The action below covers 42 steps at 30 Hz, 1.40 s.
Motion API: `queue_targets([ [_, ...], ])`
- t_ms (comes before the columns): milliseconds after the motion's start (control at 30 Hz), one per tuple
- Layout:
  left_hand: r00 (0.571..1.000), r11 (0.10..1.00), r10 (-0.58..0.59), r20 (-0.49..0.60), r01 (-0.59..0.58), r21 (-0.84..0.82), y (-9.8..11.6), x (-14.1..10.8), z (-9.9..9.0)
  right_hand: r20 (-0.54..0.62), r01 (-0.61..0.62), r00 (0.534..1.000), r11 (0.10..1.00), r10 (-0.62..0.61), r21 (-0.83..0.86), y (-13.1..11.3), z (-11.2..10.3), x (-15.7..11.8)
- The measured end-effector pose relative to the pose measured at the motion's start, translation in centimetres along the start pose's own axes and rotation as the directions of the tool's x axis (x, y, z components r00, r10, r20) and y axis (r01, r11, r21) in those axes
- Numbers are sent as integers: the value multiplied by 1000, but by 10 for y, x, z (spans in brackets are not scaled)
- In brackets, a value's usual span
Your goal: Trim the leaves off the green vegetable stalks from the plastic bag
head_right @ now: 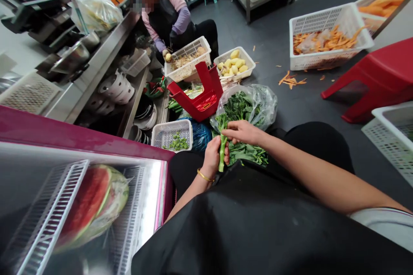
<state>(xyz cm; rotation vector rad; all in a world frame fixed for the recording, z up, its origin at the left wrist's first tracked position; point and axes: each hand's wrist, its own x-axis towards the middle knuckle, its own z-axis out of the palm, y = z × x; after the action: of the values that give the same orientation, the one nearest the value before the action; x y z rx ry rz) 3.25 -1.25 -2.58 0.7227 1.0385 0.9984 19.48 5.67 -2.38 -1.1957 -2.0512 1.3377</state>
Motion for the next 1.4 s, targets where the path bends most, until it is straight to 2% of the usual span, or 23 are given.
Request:
queue_targets([
  [67,999,1000,-5,-36,5,-16,-1,2,2,-179,56,981,994,-73,-95,-17,15,1],
  [100,997,999,-12,-80,8,-47,-1,3,1,-219,129,960,972,-172,-199,-24,24,-4],
  [133,992,997,-17,-126,7,-80,0,5,0,-197,228,936,929,-292,-292,-30,33,-12],
  [167,987,995,-14,-159,-2,-103,2,6,-1,-124,337,909,876,-399,-346,-32,39,-21],
  [233,986,993,16,-164,-34,-109,4,6,-4,50,466,877,820,-478,-331,-31,41,-36],
  [267,990,994,36,-139,-50,-101,4,5,-4,85,442,895,847,-438,-296,-28,36,-39],
  [367,997,997,60,-40,-62,-53,2,-2,-1,1,150,989,983,-151,-103,-16,12,-26],
  [433,999,999,36,28,-36,2,-1,-5,3,-56,41,998,999,-41,13,-13,0,-10],
  [533,1000,1000,-5,27,5,-15,-3,-4,5,-138,64,988,998,-65,-13,-21,7,-2],
  [600,997,993,-35,-69,26,-119,-1,1,3,-189,117,974,991,-127,-62,-29,22,-15],
  [667,990,971,-97,-104,71,-229,3,4,-2,-151,218,961,970,-233,-105,-33,34,-33],
  [733,987,942,-157,-19,144,-303,7,4,-9,-65,257,963,964,-261,-63,-29,33,-45],
  [800,966,913,-214,146,251,-322,9,0,-13,-8,158,987,981,-158,108,-21,22,-41],
  [867,920,889,-275,279,353,-291,8,-5,-14,35,21,999,949,-34,314,-16,11,-27],
  [933,889,881,-306,339,400,-254,6,-8,-12,37,-10,999,924,-4,383,-17,6,-12],
  [1000,912,909,-274,307,349,-226,4,-8,-9,-105,57,994,967,-32,248,-25,12,-8],
  [1067,979,967,-151,135,174,-186,2,-6,-7,-281,138,949,989,-145,-45,-35,25,-18],
  [1100,996,986,-79,26,82,-144,2,-4,-7,-304,180,924,965,-233,-192,-38,31,-26],
  [1167,989,998,30,-142,-38,-53,2,-2,-8,-160,281,920,888,-357,-364,-39,38,-43],
  [1233,980,999,53,-190,-54,2,2,0,-8,24,301,950,890,-312,-344,-32,35,-52],
  [1267,982,999,47,-181,-44,24,2,0,-7,62,244,970,929,-236,-279,-26,30,-51],
  [1333,993,997,21,-119,-12,82,-1,1,-3,56,33,998,998,-30,-49,-12,19,-41],
  [1400,998,988,-56,14,53,147,-7,3,5,4,-141,990,963,144,230,1,9,-28],
])
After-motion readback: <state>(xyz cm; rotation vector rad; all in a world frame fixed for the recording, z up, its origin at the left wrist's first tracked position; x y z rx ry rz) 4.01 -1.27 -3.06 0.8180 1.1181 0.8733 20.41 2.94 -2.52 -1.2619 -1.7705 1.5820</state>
